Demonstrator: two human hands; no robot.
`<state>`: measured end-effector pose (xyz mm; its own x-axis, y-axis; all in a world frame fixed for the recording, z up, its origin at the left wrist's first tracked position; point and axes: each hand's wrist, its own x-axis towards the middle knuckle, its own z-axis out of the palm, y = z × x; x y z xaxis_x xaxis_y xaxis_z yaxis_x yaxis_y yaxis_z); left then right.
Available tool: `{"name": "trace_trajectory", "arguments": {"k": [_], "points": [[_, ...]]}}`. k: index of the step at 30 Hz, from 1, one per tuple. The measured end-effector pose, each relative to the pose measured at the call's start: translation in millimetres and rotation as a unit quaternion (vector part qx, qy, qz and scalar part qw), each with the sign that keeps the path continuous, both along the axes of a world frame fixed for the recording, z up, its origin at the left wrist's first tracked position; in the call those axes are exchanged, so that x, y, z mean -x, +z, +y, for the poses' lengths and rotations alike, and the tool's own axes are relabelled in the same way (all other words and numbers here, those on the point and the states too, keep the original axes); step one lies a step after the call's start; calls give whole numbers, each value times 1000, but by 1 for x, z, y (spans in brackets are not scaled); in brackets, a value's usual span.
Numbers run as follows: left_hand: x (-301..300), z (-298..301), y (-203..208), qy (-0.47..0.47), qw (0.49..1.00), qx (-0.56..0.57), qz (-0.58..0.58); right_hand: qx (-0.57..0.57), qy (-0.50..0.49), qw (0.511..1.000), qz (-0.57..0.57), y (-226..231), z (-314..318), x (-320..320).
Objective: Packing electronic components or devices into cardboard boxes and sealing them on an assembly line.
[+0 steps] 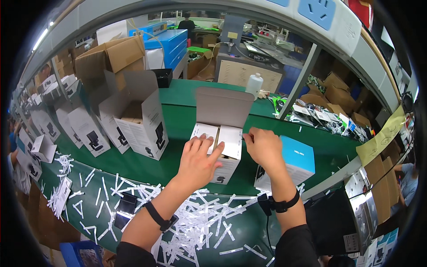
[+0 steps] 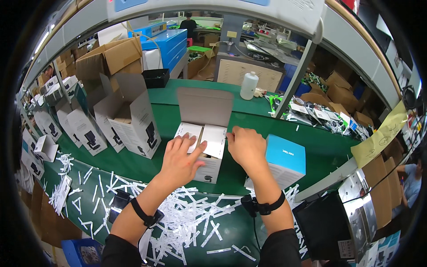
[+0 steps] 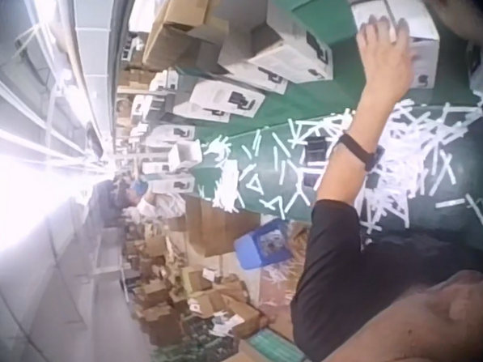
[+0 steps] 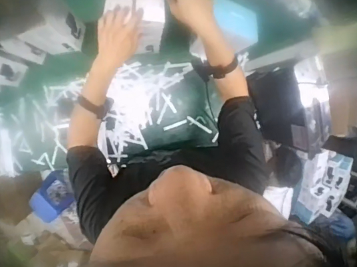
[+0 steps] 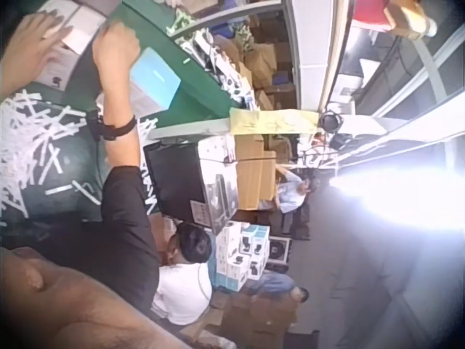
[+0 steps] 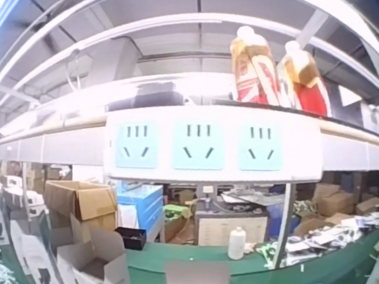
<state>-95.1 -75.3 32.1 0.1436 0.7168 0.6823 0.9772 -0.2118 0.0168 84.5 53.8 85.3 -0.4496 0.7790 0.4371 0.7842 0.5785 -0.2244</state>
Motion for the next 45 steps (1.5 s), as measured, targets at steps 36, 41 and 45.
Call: {"name": "trace_trajectory", "arguments": {"k": [36,41,45], "points": [[-70,20,-29,72,985,-139,-66,26,13,997,-67,26,-17,82],[-71,21,-28,65,987,-139,-56,81,41,992,-87,17,-2,70],[-68,21,-32,48,990,-112,-66,123,100,985,-75,17,-6,74]]}}
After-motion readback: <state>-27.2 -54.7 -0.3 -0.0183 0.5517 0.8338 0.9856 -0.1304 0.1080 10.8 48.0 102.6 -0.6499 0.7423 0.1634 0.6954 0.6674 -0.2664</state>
